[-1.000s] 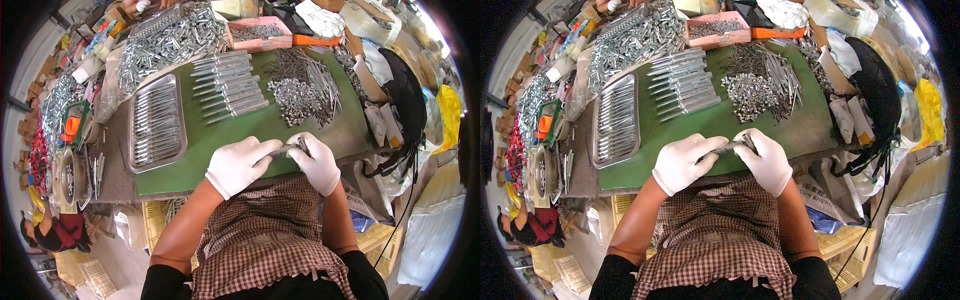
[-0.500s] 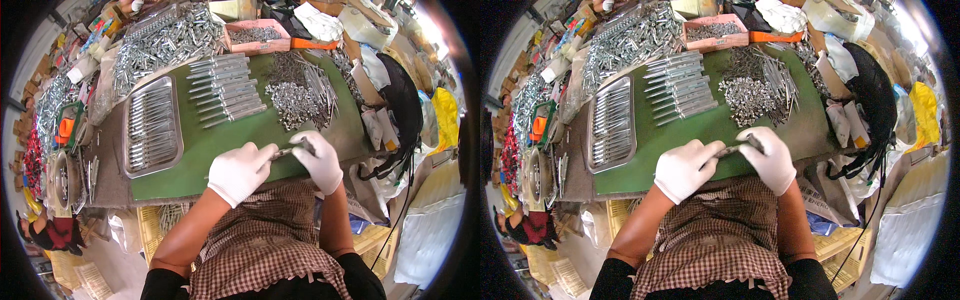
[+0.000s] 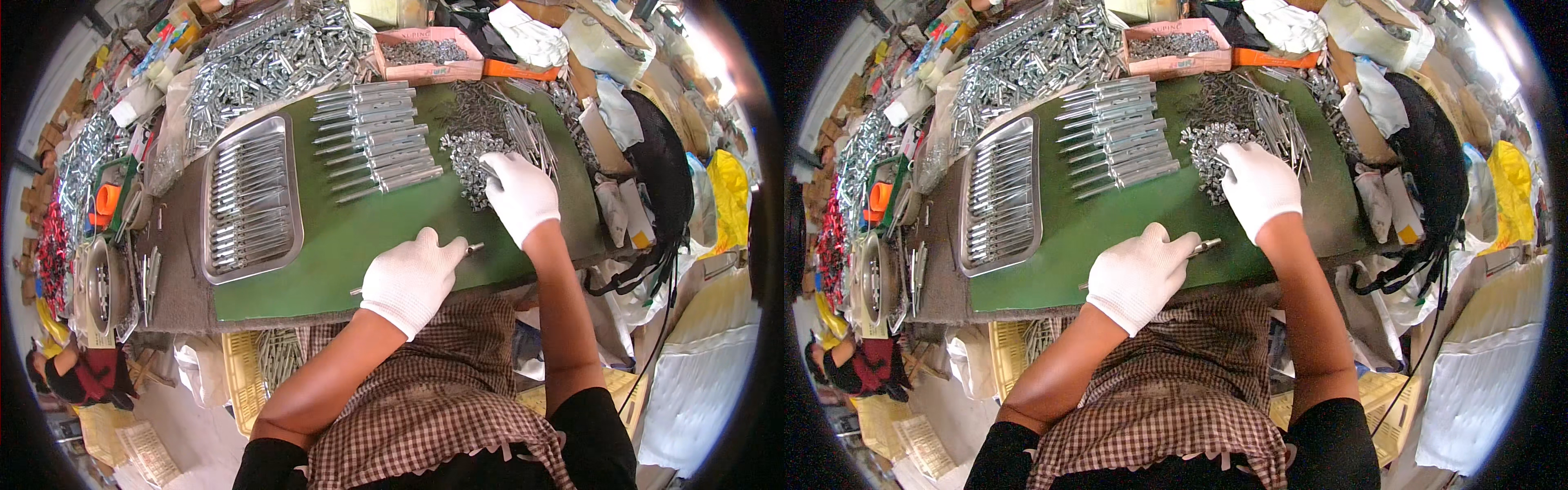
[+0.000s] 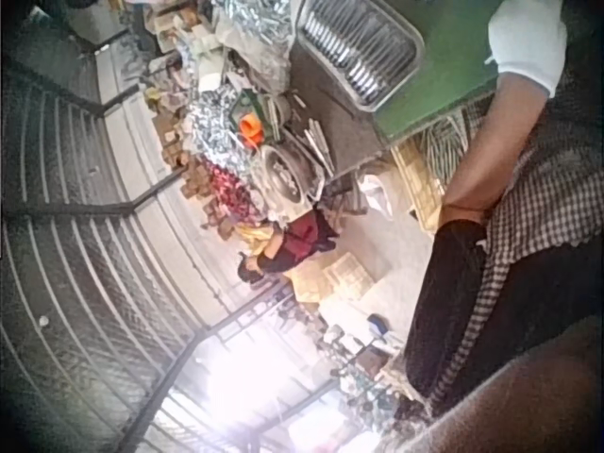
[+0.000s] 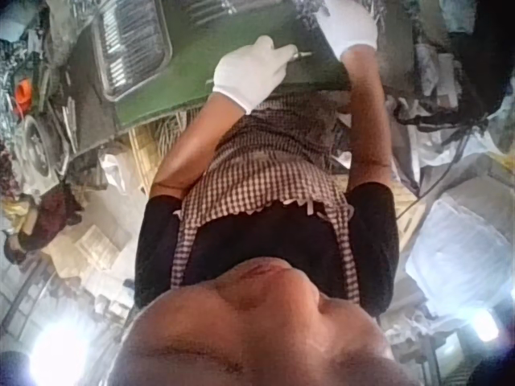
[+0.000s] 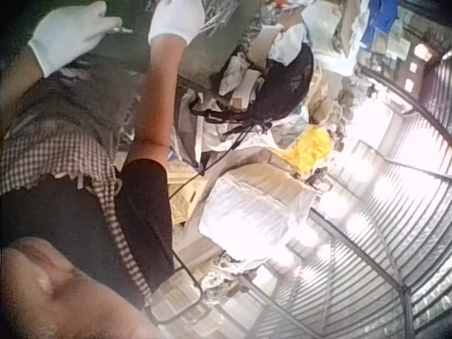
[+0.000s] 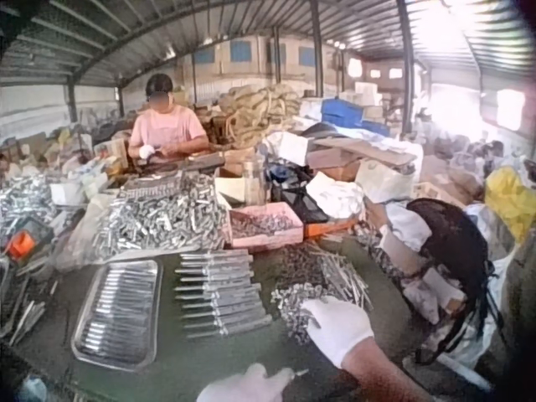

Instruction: The person assembles metal components by picking up small metal clips from the work surface and attaching them onto metal shafts by hand.

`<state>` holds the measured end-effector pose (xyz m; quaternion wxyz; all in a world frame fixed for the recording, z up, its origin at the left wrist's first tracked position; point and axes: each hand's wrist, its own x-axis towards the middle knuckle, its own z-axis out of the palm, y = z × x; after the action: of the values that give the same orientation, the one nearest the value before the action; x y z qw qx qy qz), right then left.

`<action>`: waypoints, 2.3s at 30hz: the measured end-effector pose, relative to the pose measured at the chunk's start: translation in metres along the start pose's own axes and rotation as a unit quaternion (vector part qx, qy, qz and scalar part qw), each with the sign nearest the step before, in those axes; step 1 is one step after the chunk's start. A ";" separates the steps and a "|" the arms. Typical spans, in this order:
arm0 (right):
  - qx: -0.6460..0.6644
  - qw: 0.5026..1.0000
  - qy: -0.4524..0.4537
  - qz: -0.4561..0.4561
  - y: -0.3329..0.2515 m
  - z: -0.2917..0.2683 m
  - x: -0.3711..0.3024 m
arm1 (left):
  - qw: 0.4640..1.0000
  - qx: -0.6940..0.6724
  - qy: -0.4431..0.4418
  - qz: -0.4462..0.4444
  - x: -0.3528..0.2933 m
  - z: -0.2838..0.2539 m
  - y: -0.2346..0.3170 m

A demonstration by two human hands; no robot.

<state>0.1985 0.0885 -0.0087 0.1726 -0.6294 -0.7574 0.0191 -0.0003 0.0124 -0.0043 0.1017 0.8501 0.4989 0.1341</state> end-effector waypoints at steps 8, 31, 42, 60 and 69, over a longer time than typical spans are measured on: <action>0.258 0.966 -0.011 -0.021 -0.025 -0.009 -0.074 | 0.999 -0.018 -0.032 0.002 0.001 -0.003 -0.002; 0.100 0.987 0.058 0.115 -0.004 0.000 -0.065 | 0.999 -0.022 -0.045 -0.004 0.001 -0.004 0.002; 0.291 0.956 -0.031 0.028 -0.022 -0.013 -0.085 | 0.999 -0.039 -0.035 0.008 -0.001 -0.002 -0.001; 0.075 0.991 -0.097 -0.047 -0.035 -0.023 -0.067 | 0.996 0.005 -0.067 0.051 -0.002 0.000 -0.006; 0.679 0.722 -0.053 0.123 -0.023 -0.019 -0.063 | 0.994 0.008 -0.102 0.039 0.002 -0.012 -0.003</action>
<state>0.1916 0.0201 -0.0006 0.5095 -0.4296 -0.4653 0.5826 -0.0053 0.0164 0.0062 0.1402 0.8790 0.4534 0.0471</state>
